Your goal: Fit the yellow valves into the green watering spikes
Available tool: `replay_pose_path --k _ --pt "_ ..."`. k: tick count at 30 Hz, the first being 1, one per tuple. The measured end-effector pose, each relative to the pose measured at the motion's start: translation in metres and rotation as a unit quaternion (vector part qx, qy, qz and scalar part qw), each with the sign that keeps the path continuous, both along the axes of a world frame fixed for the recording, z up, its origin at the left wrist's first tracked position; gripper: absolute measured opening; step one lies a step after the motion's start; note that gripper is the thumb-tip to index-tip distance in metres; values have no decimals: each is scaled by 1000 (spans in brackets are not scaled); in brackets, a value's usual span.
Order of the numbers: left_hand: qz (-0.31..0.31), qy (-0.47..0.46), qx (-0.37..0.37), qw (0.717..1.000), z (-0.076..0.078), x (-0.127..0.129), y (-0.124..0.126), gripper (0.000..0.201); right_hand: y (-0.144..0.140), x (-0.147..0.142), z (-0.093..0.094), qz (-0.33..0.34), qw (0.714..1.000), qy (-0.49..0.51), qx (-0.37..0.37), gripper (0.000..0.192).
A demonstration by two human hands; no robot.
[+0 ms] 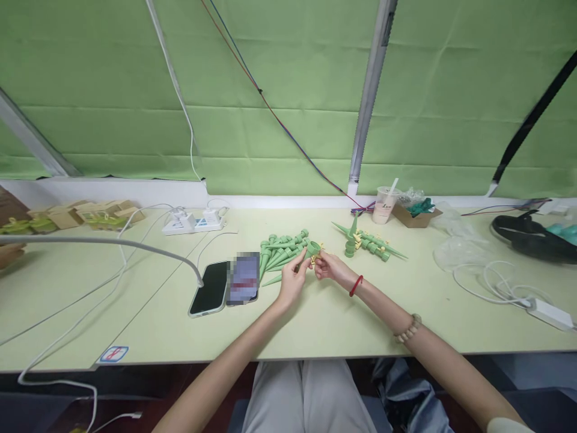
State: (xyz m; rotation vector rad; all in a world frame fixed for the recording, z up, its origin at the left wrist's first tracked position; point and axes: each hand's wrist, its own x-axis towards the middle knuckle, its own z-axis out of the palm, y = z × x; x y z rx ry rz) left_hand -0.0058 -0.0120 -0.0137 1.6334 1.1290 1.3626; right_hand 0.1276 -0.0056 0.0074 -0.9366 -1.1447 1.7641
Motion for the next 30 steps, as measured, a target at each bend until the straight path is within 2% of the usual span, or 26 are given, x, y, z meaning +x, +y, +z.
replay_pose_path --k 3,5,6,8,9,10,11,13,15,17,19,21,23,24,25,26,28,30 --pt "2 75 54 996 9 -2 -1 37 -3 8 1 0 997 -76 29 49" --pt "-3 167 99 981 25 -3 1 33 -7 19 7 -81 971 -187 128 50" --pt "-4 220 115 969 37 -3 3 30 -9 26 12 -147 936 -243 210 49" --pt "-10 326 117 938 66 2 8 25 -12 40 24 -249 830 -321 382 39" --pt "-22 371 113 922 81 6 11 21 -13 47 31 -250 786 -347 447 35" --pt "-46 404 113 907 96 12 16 18 -13 53 38 -228 756 -368 492 33" --pt "-73 423 111 896 109 19 20 18 -12 58 46 -202 738 -383 517 32" --pt "-120 413 107 896 130 35 31 19 -8 67 61 -170 733 -394 527 29" --pt "-167 352 97 916 143 49 41 20 -2 74 78 -177 744 -389 513 28" --pt "-192 277 69 939 150 59 50 23 4 82 94 -160 750 -395 505 24" --pt "-202 210 29 956 152 64 57 38 9 92 110 -131 744 -416 506 17" --pt "-206 149 4 967 149 65 64 60 15 103 123 -140 733 -429 509 11" --pt "-181 96 17 979 136 68 70 76 24 116 130 -211 733 -407 503 12" --pt "-163 76 35 983 124 71 73 81 31 122 130 -254 740 -380 493 16" --pt "-131 65 54 988 109 76 75 87 38 127 129 -291 753 -347 477 22" --pt "-130 65 60 988 91 83 77 90 46 131 125 -316 770 -314 457 29" --pt "-149 68 49 985 53 99 82 93 60 134 113 -314 806 -273 421 39" --pt "-130 60 35 989 20 116 85 87 70 132 98 -303 822 -265 402 38"
